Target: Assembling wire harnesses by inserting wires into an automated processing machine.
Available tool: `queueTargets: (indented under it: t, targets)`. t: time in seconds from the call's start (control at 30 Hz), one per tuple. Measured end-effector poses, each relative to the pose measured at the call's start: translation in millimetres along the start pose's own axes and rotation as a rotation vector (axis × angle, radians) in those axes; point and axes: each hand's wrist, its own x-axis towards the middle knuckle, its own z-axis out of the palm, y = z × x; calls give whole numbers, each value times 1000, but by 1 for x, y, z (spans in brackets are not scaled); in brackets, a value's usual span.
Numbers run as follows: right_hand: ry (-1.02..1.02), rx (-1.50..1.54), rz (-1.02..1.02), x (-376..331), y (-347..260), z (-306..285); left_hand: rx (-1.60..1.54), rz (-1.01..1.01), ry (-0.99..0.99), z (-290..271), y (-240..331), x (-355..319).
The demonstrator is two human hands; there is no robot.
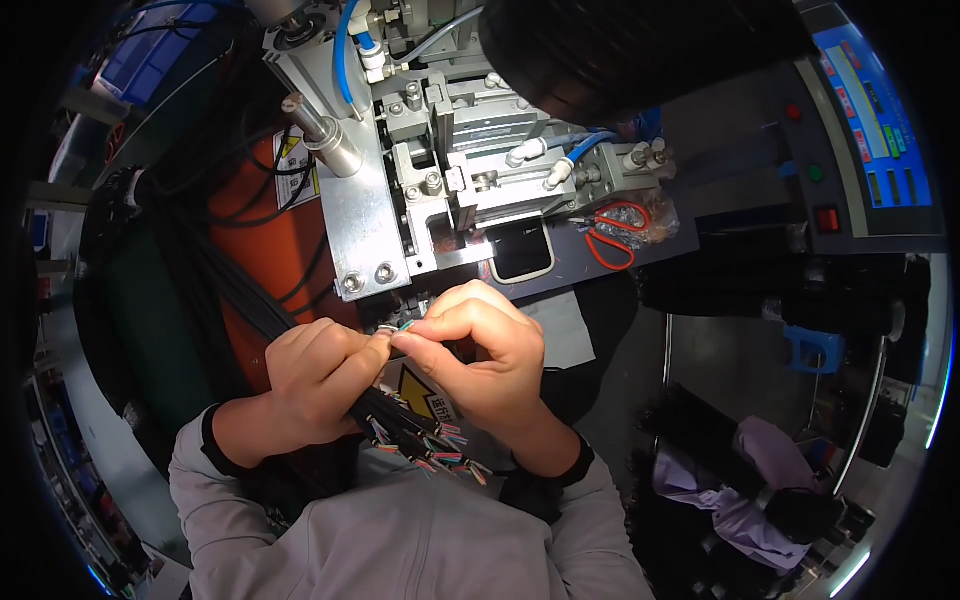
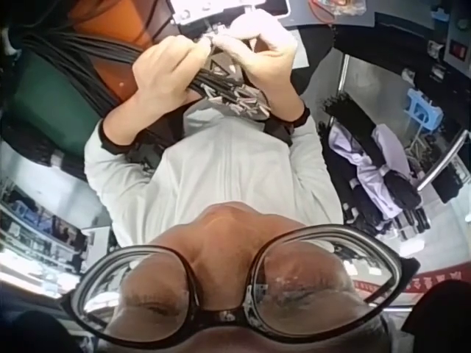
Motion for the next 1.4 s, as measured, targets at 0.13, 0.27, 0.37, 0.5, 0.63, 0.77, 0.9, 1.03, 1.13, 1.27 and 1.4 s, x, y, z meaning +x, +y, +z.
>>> queueTargets:
  t: [0.13,0.27,0.37,0.5,0.63,0.77,0.9,1.03,1.13,1.27,1.4]
  targets:
    - [7,-351,-317,0,2,3,34,12,18,1,1,-1]
    - [-14,-333,-206,-1,2,2,146,68,37,-1,1,-3]
    - [-75,100,227,2,-5,-7,113,77,1,-5,2,-4]
    - [-40,393,348,-2,4,-2,35,53,-37,-3,1,-3]
    - [7,-72,-105,-3,12,3,41,45,-56,-2,1,-4]
    - [-75,-287,-174,-1,7,-3,130,84,-33,-2,1,-3]
    - [-211,96,260,3,-1,-16,158,130,10,-2,0,-1]
    - [-230,418,574,2,-1,-21,148,143,52,0,-1,0]
    - [-204,536,655,0,2,-20,141,117,65,2,1,-1]
    - [-140,554,634,-4,7,-17,138,69,46,2,2,-1]
    - [-58,236,428,-7,12,-17,130,75,-16,5,2,0]
